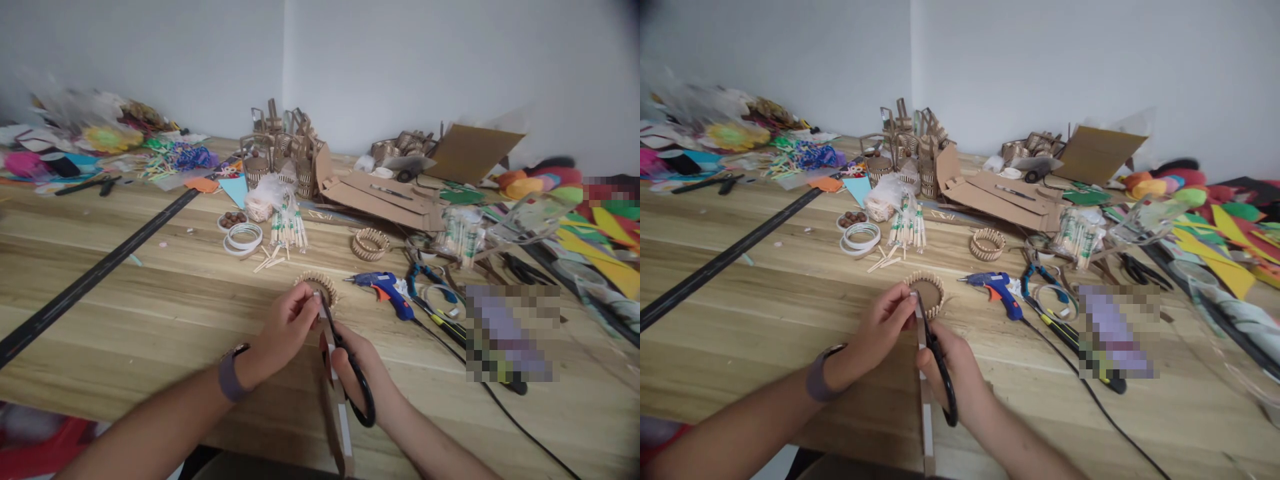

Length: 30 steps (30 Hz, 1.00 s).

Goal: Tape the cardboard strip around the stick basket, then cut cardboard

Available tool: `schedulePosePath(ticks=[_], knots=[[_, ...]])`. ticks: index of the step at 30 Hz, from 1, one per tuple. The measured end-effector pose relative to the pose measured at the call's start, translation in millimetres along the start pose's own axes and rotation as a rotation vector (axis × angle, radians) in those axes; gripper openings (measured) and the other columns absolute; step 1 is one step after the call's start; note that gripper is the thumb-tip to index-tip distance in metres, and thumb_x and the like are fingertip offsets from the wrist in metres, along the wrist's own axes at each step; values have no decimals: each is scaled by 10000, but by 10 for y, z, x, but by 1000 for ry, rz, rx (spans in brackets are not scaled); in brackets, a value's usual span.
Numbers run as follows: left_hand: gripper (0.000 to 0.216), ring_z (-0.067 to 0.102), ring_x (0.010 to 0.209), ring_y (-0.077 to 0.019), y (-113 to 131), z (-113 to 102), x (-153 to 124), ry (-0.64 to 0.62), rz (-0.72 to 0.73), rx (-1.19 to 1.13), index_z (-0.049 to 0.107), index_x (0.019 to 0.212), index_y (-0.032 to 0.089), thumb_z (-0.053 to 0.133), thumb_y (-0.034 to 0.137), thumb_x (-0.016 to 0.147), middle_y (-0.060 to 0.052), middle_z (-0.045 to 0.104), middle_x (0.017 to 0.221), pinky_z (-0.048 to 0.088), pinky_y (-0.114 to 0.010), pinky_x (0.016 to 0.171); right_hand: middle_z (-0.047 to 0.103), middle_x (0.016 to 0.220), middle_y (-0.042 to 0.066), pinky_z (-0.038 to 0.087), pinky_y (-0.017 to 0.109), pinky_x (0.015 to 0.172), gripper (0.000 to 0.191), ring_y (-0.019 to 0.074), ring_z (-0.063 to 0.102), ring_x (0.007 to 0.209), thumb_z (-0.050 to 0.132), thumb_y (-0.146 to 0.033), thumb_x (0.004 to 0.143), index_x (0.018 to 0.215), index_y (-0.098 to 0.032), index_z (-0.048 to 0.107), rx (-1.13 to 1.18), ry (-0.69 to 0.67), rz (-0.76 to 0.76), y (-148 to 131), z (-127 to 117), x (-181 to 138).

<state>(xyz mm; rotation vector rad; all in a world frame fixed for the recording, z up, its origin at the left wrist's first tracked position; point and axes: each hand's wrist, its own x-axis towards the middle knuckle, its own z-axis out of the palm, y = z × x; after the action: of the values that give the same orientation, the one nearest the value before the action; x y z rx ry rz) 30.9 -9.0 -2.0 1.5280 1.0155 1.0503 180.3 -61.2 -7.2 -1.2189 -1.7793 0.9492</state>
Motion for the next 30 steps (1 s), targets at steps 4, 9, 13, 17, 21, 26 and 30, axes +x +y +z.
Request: schedulePosePath(ticks=[4, 9, 13, 17, 21, 26, 30], knots=[[299, 400, 541, -105, -13, 0, 5, -20, -7, -4, 434, 678, 203, 452, 390, 910, 55, 422, 580, 326, -224, 515, 530, 573, -12, 400, 251, 509, 684, 138, 484, 529, 256, -834, 834, 738, -207, 514, 10, -14, 19, -1, -23, 9], [311, 412, 549, -105, -41, -8, 18, -32, -4, -18, 447, 687, 199, 452, 403, 922, 54, 431, 586, 333, -226, 526, 527, 551, -13, 398, 256, 502, 700, 141, 489, 520, 276, -849, 815, 724, -204, 533, 16, -5, 58, 10, -22, -6], [308, 403, 548, -105, -36, -4, 12, -43, -5, -24, 447, 688, 199, 449, 400, 922, 54, 428, 590, 327, -228, 524, 530, 563, -15, 399, 257, 506, 689, 139, 482, 523, 279, -828, 834, 759, -197, 546, 28, -4, 38, -1, -15, -3], [296, 392, 548, -103, -21, 4, 3, -97, 2, -3, 424, 666, 201, 453, 367, 910, 57, 415, 584, 319, -229, 525, 524, 587, -7, 385, 254, 500, 712, 139, 467, 542, 249, -850, 818, 742, -197, 522, 10, 20, 8, 6, -12, 17], [299, 395, 539, -101, -30, 6, 4, -98, -21, -27, 409, 650, 203, 458, 370, 894, 58, 411, 570, 317, -227, 520, 479, 573, -26, 365, 241, 491, 660, 121, 435, 526, 315, -825, 826, 688, -203, 488, -17, 32, 41, 41, -55, 30], [269, 411, 519, -105, -69, -29, 53, -61, -73, -178, 431, 642, 204, 486, 374, 843, 50, 438, 559, 322, -227, 502, 513, 557, -27, 373, 245, 491, 478, 139, 488, 515, 482, -671, 847, 733, -211, 539, -275, 44, 108, 58, -414, 54], [246, 411, 508, -110, -51, -74, 96, -37, -77, -287, 455, 602, 204, 490, 334, 807, 29, 484, 551, 322, -240, 498, 674, 701, 33, 411, 273, 542, 346, 210, 625, 617, 580, -534, 833, 951, -213, 631, -706, 46, 289, 151, -842, 8]])
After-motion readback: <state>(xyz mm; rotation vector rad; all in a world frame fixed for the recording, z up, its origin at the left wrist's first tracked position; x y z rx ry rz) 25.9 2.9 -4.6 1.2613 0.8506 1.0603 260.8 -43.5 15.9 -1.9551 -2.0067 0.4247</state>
